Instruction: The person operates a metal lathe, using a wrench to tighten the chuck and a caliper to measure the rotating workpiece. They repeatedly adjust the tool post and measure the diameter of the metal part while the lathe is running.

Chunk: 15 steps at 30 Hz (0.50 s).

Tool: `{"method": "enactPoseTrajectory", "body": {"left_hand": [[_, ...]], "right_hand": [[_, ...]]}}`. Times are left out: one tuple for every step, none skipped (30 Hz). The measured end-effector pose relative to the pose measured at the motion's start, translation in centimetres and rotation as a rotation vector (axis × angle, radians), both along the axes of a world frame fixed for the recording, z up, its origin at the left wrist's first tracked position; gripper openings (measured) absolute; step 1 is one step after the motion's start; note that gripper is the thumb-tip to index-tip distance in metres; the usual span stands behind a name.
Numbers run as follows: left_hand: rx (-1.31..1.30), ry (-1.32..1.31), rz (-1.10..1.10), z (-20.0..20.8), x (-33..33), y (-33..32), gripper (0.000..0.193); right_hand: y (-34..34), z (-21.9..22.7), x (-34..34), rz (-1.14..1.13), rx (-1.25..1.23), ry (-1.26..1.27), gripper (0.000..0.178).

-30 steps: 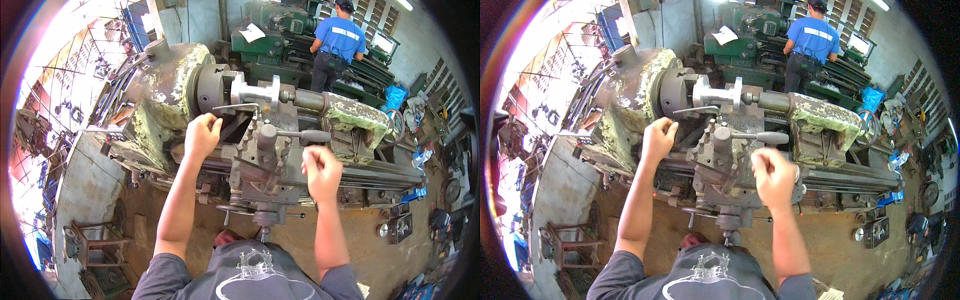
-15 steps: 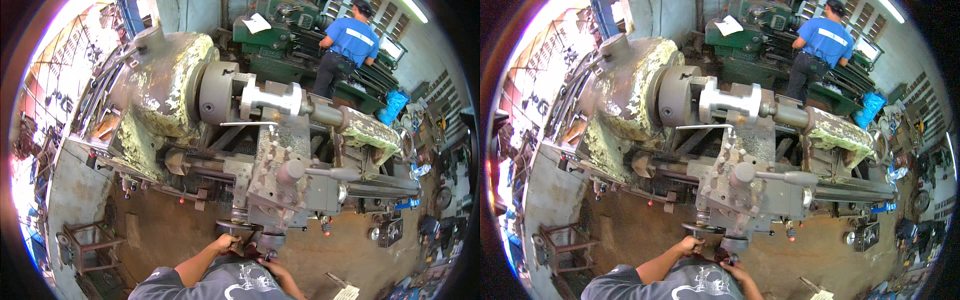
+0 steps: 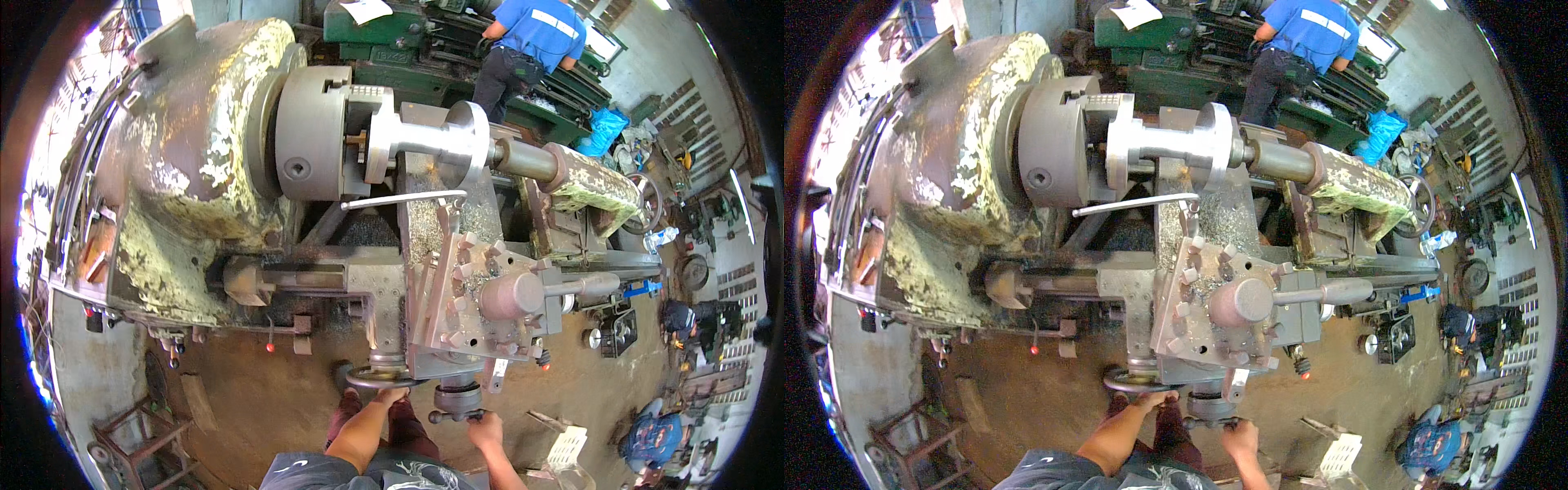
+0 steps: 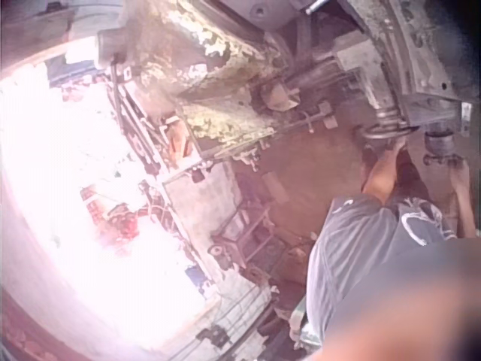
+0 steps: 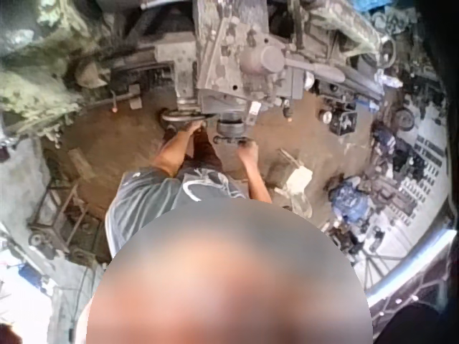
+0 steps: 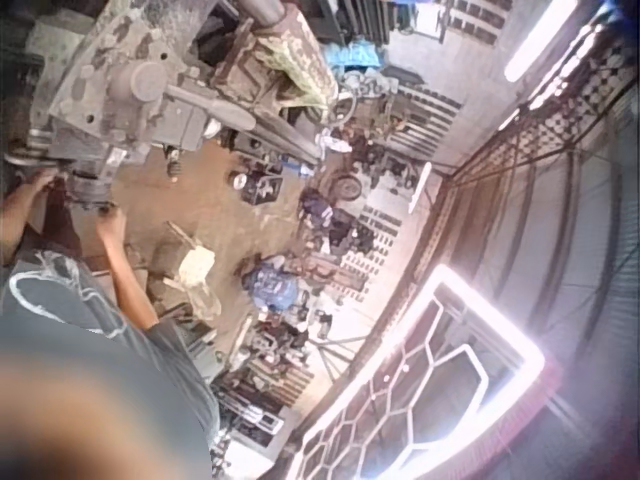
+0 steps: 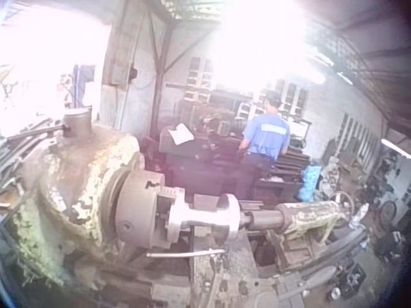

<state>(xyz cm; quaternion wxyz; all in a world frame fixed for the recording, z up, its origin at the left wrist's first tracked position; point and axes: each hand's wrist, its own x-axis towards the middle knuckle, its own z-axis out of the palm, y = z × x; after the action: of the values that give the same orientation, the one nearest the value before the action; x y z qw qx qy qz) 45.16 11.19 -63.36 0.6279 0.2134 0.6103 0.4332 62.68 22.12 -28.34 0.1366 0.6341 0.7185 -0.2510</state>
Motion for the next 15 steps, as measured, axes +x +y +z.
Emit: {"method": "enactPoseTrajectory", "body": {"left_hand": [[-0.175, 0.274, -0.072, 0.5, -1.7, -1.2, 0.033], [-0.275, 0.367, -0.116, 1.7, -3.7, -2.4, 0.036], [-0.351, 0.331, -0.083, 3.5, -5.3, -3.9, 0.039], [-0.412, 0.329, -0.043, 5.7, -6.9, -5.0, 0.041], [-0.47, 0.286, -0.015, 8.2, -8.0, -6.1, 0.043], [-0.486, 0.222, 0.034, 10.9, -9.0, -6.7, 0.043], [-0.571, 0.167, 0.059, 13.9, -9.7, -7.4, 0.043], [-0.464, 0.097, 0.06, 17.1, -9.9, -7.5, 0.045], [-0.346, 0.139, -0.07, 20.5, -10.1, -7.1, 0.042], [-0.308, 0.212, -0.218, 24.2, -10.2, -6.3, 0.039], [-0.269, 0.282, -0.375, 28.3, -10.7, -5.7, 0.036], [-0.135, 0.288, -0.599, 32.7, -11.9, -5.0, 0.036], [-0.003, 0.273, -0.818, 37.1, -13.0, -4.0, 0.036], [0.245, 0.419, -0.921, 41.5, -14.7, -3.2, 0.034], [0.182, 0.249, -0.782, 45.9, -16.6, -2.4, 0.036]], "right_hand": [[-0.9, 1.3, -1.1, -0.039, -0.048, -0.003, 0.019], [-2.4, 2.2, -2.4, -0.045, -0.026, 0.034, 0.019], [-3.5, 2.5, -3.6, -0.081, 0.032, 0.013, 0.019], [-4.3, 1.9, -4.9, -0.125, -0.042, -0.001, 0.02], [-5.0, 1.1, -5.8, -0.044, -0.101, 0.057, 0.02], [-5.0, 0.0, -6.2, 0.009, -0.169, 0.199, 0.037], [-4.8, -1.0, -6.2, 0.049, -0.165, 0.305, 0.033], [-4.0, -1.9, -5.7, 0.167, -0.04, 0.326, 0.03], [-3.2, -2.3, -4.8, 0.203, -0.018, 0.414, 0.027], [-2.3, -2.3, -3.9, 0.08, 0.003, 0.518, 0.025], [-1.6, -1.8, -3.0, -0.189, 0.04, 0.711, 0.023], [-1.4, -1.1, -2.5, -0.196, -0.03, 0.564, 0.023], [-1.5, -0.2, -2.4, -0.23, -0.016, 0.416, 0.022], [-2.0, 0.6, -2.7, -0.279, 0.027, 0.222, 0.022], [-2.8, 1.3, -3.4, -0.286, -0.056, 0.274, 0.026]]}}
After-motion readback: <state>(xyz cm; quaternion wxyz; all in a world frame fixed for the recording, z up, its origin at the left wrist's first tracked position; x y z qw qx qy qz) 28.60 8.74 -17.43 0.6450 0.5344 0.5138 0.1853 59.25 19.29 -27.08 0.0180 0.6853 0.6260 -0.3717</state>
